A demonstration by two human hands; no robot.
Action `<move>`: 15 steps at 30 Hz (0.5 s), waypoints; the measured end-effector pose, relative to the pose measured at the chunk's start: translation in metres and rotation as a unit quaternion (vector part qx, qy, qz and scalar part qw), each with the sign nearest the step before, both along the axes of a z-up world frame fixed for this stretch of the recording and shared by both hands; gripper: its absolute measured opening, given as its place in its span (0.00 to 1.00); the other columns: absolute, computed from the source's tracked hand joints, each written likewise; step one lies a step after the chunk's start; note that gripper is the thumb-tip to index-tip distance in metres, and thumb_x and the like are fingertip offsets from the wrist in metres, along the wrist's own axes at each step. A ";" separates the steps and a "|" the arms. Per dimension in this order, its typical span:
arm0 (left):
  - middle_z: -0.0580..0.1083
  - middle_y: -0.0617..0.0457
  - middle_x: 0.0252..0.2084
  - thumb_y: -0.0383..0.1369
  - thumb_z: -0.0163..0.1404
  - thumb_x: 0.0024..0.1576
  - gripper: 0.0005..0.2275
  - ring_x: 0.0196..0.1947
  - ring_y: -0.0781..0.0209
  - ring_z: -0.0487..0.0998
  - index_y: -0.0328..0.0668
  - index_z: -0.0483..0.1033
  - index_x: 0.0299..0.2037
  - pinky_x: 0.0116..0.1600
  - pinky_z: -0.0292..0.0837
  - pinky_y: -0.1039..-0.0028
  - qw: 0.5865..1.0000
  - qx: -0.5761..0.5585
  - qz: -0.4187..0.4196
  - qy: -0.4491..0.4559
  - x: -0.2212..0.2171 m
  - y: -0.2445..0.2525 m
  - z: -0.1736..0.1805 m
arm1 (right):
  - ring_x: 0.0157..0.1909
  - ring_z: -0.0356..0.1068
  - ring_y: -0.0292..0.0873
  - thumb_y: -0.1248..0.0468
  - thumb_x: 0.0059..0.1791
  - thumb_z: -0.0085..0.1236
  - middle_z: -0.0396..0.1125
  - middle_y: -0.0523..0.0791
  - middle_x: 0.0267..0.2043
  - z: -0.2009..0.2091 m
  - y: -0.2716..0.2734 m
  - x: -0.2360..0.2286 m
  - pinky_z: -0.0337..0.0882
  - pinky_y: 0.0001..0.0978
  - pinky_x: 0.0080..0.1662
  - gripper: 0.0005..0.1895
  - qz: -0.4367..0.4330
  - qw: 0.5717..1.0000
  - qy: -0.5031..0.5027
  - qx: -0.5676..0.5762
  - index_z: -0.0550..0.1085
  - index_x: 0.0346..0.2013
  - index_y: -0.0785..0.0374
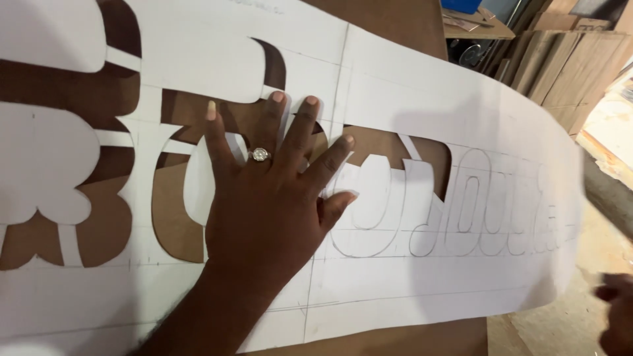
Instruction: Trace or carve outlines of letters on a template using a hand tool to prepare a sign.
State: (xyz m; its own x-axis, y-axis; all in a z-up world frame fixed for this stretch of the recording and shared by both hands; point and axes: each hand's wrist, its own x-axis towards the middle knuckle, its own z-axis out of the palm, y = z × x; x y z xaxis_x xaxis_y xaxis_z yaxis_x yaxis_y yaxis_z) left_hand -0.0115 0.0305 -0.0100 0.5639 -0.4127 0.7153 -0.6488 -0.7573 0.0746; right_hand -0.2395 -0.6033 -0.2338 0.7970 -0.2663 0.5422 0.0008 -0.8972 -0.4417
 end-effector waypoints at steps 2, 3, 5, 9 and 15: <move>0.64 0.44 0.71 0.55 0.53 0.57 0.25 0.73 0.38 0.59 0.59 0.76 0.62 0.69 0.37 0.22 1.000 0.009 0.000 -0.011 0.000 0.000 -0.001 | 0.40 0.75 0.42 0.70 0.58 0.48 0.70 0.49 0.43 -0.005 0.029 -0.003 0.76 0.34 0.46 0.04 0.057 0.997 -0.019 0.046 0.70 0.44 0.69; 0.64 0.44 0.71 0.55 0.53 0.57 0.25 0.73 0.38 0.59 0.59 0.76 0.62 0.69 0.37 0.22 1.000 0.011 0.000 -0.008 -0.001 0.000 -0.002 | 0.40 0.75 0.42 0.69 0.58 0.47 0.69 0.49 0.44 0.001 0.065 0.004 0.77 0.34 0.46 0.05 0.084 0.994 -0.024 0.070 0.70 0.45 0.69; 0.64 0.44 0.71 0.54 0.54 0.57 0.24 0.73 0.38 0.60 0.59 0.75 0.62 0.69 0.37 0.21 1.000 0.015 0.001 -0.015 0.000 -0.001 -0.001 | 0.41 0.75 0.42 0.69 0.58 0.47 0.69 0.49 0.46 0.020 0.142 0.007 0.77 0.33 0.45 0.05 0.136 0.983 -0.037 0.119 0.70 0.45 0.68; 0.64 0.44 0.72 0.50 0.54 0.60 0.22 0.74 0.40 0.60 0.59 0.75 0.64 0.70 0.37 0.22 1.000 0.012 0.009 -0.018 -0.002 -0.001 -0.004 | 0.41 0.75 0.41 0.68 0.57 0.45 0.68 0.48 0.49 0.096 0.289 0.078 0.77 0.33 0.45 0.07 0.232 0.948 -0.072 0.206 0.69 0.47 0.67; 0.64 0.44 0.72 0.45 0.54 0.62 0.20 0.74 0.39 0.60 0.58 0.76 0.64 0.70 0.37 0.21 0.999 -0.002 -0.002 -0.032 -0.001 0.004 -0.007 | 0.33 0.72 0.40 0.69 0.54 0.52 0.73 0.47 0.30 0.178 0.435 0.164 0.72 0.34 0.40 0.07 0.177 0.899 -0.013 0.400 0.74 0.43 0.71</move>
State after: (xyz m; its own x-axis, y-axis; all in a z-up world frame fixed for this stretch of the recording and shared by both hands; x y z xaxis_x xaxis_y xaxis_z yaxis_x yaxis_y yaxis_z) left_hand -0.0129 0.0342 -0.0166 0.5152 -0.4116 0.7518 -0.6550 -0.7548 0.0357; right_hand -0.0754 -0.1686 -0.0560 0.8984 -0.3118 0.3092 0.2425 -0.2347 -0.9413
